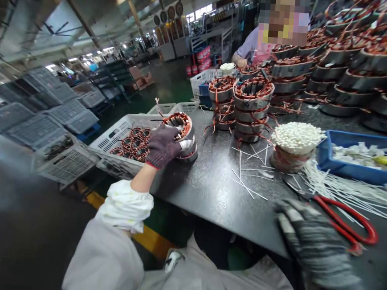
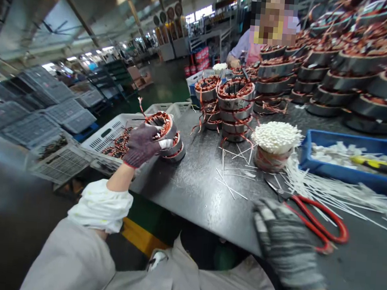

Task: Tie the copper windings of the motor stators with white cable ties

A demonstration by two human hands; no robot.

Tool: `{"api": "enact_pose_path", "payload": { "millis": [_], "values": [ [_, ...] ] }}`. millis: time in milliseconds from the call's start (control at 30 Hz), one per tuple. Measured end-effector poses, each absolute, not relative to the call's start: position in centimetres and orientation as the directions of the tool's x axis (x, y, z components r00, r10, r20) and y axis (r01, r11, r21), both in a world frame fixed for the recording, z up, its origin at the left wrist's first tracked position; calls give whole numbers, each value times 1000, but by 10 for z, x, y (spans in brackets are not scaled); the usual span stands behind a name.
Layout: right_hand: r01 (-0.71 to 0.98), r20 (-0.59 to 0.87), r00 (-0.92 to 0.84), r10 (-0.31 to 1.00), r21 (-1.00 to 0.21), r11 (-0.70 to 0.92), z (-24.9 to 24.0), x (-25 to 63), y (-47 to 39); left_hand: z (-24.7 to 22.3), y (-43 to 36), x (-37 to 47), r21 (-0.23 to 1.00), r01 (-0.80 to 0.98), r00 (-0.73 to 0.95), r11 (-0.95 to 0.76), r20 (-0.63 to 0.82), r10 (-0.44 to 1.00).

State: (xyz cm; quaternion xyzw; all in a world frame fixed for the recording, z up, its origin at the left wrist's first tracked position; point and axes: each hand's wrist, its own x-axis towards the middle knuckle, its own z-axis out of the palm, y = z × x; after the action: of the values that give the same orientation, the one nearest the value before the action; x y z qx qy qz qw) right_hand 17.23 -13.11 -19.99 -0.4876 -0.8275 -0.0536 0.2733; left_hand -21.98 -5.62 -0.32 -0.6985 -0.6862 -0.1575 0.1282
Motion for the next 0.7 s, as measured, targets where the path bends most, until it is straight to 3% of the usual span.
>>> {"api": "enact_pose_path", "payload": {
  "millis": [133, 233, 333, 433, 500, 600, 700],
  "values": [
    [585, 538, -649, 538, -98, 805, -183, 93, -114, -7, -29, -237, -225, 974, 20, 27, 203, 979],
    [441, 445, -779, 441, -111, 891, -187, 61, -83, -10, -23, -243, -321, 947, 64, -15, 143, 988],
    [541, 315, -768, 557, -144, 828, -201, 68, -40, -11, -10, -249, -324, 946, 74, -30, 124, 989],
    [768, 208, -591, 779, -150, 623, -205, 92, -2, -11, 20, -256, -306, 952, 67, -30, 113, 991],
    [842, 158, -506, 848, -124, 526, -198, 102, 10, -10, 43, -261, -303, 953, 58, -26, 96, 994],
    [814, 190, -560, 806, -50, 578, -177, 109, -5, -1, 71, -261, -306, 951, 65, -37, 82, 994],
    [716, 353, -643, 680, -38, 697, -166, 114, -42, 17, 86, -240, -326, 944, 94, -55, 105, 990]
  ]
}}
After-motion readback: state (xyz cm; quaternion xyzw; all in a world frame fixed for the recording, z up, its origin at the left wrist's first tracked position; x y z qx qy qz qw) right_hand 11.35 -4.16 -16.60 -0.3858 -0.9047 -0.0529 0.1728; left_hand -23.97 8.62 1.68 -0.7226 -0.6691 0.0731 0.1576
